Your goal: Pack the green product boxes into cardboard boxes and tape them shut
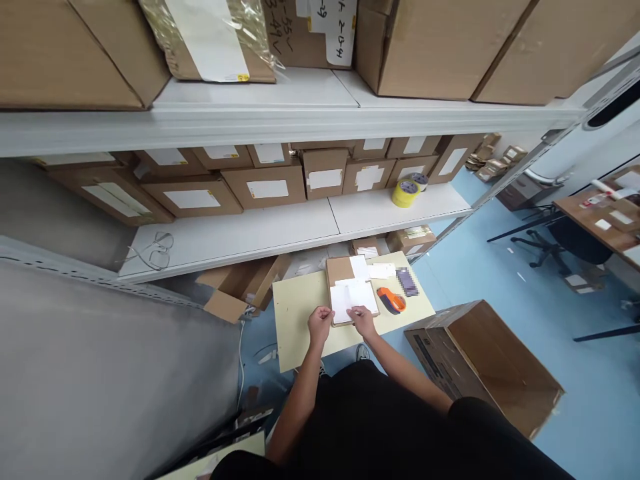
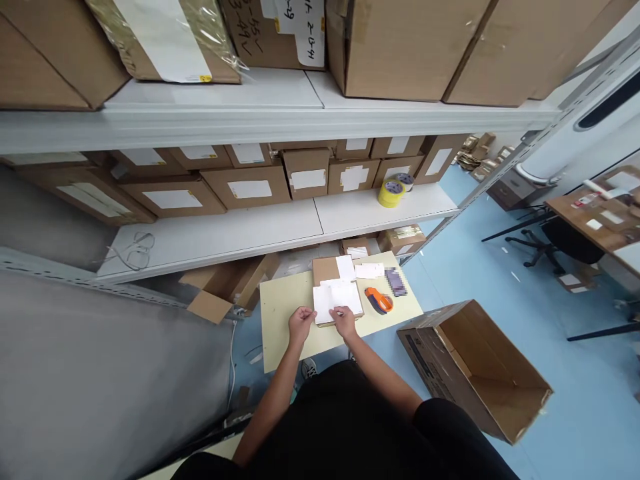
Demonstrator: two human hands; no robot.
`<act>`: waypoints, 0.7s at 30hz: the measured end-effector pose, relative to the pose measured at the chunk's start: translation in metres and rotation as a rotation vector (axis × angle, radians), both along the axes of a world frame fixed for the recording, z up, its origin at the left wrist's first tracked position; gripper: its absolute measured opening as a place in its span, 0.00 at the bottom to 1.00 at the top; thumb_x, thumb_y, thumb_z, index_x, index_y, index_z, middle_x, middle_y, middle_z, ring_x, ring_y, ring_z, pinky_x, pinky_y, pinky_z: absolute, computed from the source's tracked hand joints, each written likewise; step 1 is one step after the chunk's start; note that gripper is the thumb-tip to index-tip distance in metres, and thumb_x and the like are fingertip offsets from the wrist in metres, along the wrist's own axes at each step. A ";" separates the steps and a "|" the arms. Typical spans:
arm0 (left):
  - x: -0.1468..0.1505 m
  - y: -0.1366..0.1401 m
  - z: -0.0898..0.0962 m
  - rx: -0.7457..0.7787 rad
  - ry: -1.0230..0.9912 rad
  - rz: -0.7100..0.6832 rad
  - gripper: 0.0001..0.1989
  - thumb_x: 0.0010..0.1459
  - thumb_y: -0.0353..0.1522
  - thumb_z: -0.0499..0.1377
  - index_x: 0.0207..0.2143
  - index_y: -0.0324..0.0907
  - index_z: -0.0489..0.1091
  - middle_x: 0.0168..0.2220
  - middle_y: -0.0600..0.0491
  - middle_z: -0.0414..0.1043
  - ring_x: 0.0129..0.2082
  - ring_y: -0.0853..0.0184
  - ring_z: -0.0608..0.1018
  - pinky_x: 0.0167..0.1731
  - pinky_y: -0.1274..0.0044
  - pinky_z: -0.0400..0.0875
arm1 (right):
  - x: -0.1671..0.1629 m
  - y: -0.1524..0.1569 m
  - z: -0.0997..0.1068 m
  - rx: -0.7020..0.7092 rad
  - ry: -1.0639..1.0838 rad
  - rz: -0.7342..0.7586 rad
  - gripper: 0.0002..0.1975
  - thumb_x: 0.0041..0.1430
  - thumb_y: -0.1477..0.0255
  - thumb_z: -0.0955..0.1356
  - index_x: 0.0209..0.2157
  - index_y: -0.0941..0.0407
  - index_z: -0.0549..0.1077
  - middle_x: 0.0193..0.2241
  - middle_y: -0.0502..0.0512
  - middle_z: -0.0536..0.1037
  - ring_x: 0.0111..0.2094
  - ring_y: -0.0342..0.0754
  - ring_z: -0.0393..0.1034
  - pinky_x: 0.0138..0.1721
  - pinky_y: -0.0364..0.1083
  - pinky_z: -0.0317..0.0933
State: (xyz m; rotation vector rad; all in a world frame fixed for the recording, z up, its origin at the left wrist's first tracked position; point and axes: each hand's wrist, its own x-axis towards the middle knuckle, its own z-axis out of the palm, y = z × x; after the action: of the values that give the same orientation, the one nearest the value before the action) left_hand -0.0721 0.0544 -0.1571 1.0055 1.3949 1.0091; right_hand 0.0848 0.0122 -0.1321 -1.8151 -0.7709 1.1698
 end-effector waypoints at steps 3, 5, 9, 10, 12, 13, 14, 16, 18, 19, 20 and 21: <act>0.009 0.001 -0.009 -0.027 0.155 0.013 0.10 0.46 0.39 0.66 0.26 0.44 0.71 0.25 0.54 0.75 0.29 0.65 0.78 0.35 0.74 0.73 | 0.007 0.006 -0.014 0.001 -0.194 0.029 0.17 0.52 0.59 0.73 0.40 0.55 0.79 0.23 0.49 0.75 0.30 0.51 0.72 0.34 0.45 0.65; 0.014 0.003 -0.015 -0.063 0.243 0.017 0.07 0.47 0.36 0.65 0.26 0.44 0.71 0.26 0.54 0.76 0.30 0.65 0.79 0.36 0.74 0.73 | 0.012 0.008 -0.022 0.013 -0.271 0.045 0.23 0.52 0.65 0.72 0.50 0.57 0.76 0.21 0.45 0.73 0.29 0.50 0.71 0.35 0.44 0.64; 0.019 0.004 -0.025 -0.106 0.325 0.022 0.04 0.48 0.33 0.63 0.26 0.44 0.70 0.26 0.55 0.77 0.30 0.65 0.80 0.37 0.75 0.74 | 0.018 0.011 -0.036 0.038 -0.325 0.106 0.28 0.53 0.71 0.70 0.57 0.56 0.68 0.21 0.42 0.71 0.27 0.50 0.72 0.35 0.44 0.62; 0.019 0.004 -0.027 -0.108 0.335 0.027 0.04 0.48 0.33 0.64 0.26 0.44 0.70 0.26 0.55 0.77 0.30 0.65 0.80 0.37 0.75 0.74 | 0.018 0.011 -0.039 0.039 -0.330 0.124 0.27 0.54 0.71 0.69 0.57 0.55 0.68 0.21 0.41 0.70 0.28 0.50 0.72 0.35 0.44 0.62; 0.019 0.004 -0.029 -0.113 0.360 0.036 0.03 0.49 0.33 0.63 0.26 0.45 0.71 0.27 0.55 0.77 0.30 0.65 0.80 0.38 0.75 0.73 | 0.019 0.011 -0.042 0.042 -0.341 0.155 0.24 0.55 0.71 0.69 0.54 0.54 0.67 0.22 0.42 0.71 0.28 0.51 0.73 0.35 0.44 0.61; 0.019 0.003 -0.029 -0.115 0.372 0.039 0.03 0.49 0.32 0.63 0.27 0.45 0.71 0.27 0.55 0.78 0.30 0.65 0.81 0.38 0.75 0.73 | 0.019 0.011 -0.044 0.041 -0.346 0.169 0.23 0.56 0.71 0.69 0.54 0.53 0.67 0.22 0.42 0.71 0.29 0.51 0.73 0.35 0.44 0.61; 0.020 0.003 -0.029 -0.118 0.384 0.042 0.03 0.50 0.32 0.63 0.27 0.45 0.71 0.27 0.55 0.78 0.31 0.65 0.81 0.38 0.75 0.73 | 0.020 0.012 -0.045 0.038 -0.354 0.182 0.22 0.56 0.71 0.69 0.53 0.52 0.67 0.22 0.42 0.72 0.29 0.51 0.74 0.35 0.44 0.60; 0.022 0.002 -0.030 -0.123 0.410 0.045 0.03 0.50 0.32 0.63 0.27 0.45 0.71 0.28 0.54 0.78 0.32 0.65 0.81 0.38 0.75 0.73 | 0.020 0.013 -0.046 0.020 -0.377 0.208 0.20 0.57 0.71 0.69 0.52 0.51 0.67 0.23 0.43 0.73 0.30 0.51 0.74 0.35 0.43 0.59; 0.024 0.002 -0.029 -0.130 0.438 0.046 0.02 0.51 0.32 0.63 0.27 0.45 0.71 0.28 0.54 0.78 0.32 0.64 0.81 0.39 0.75 0.73 | 0.020 0.014 -0.046 -0.009 -0.403 0.237 0.20 0.57 0.72 0.69 0.51 0.51 0.67 0.24 0.44 0.74 0.31 0.51 0.75 0.36 0.43 0.58; 0.025 0.003 -0.028 -0.133 0.452 0.045 0.03 0.51 0.32 0.63 0.27 0.45 0.71 0.28 0.54 0.78 0.33 0.64 0.81 0.39 0.75 0.72 | 0.020 0.015 -0.045 -0.029 -0.418 0.254 0.19 0.58 0.73 0.69 0.51 0.51 0.67 0.25 0.45 0.75 0.32 0.52 0.75 0.36 0.43 0.58; 0.026 0.003 -0.027 -0.136 0.463 0.044 0.03 0.51 0.31 0.63 0.27 0.45 0.70 0.28 0.54 0.77 0.33 0.64 0.81 0.39 0.75 0.72 | 0.020 0.017 -0.044 -0.049 -0.436 0.274 0.19 0.58 0.73 0.70 0.51 0.51 0.67 0.26 0.46 0.76 0.33 0.52 0.76 0.36 0.43 0.58; 0.026 0.004 -0.025 -0.139 0.475 0.040 0.04 0.51 0.30 0.63 0.27 0.45 0.70 0.28 0.55 0.77 0.33 0.64 0.81 0.40 0.74 0.72 | 0.020 0.019 -0.043 -0.070 -0.458 0.300 0.18 0.59 0.73 0.70 0.51 0.51 0.67 0.27 0.47 0.77 0.34 0.52 0.76 0.37 0.44 0.58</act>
State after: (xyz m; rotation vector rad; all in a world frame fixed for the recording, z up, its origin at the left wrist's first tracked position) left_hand -0.0458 0.0580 -0.1817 1.1627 1.8506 0.7124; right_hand 0.1051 0.0309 -0.1750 -2.1098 -1.3144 0.9779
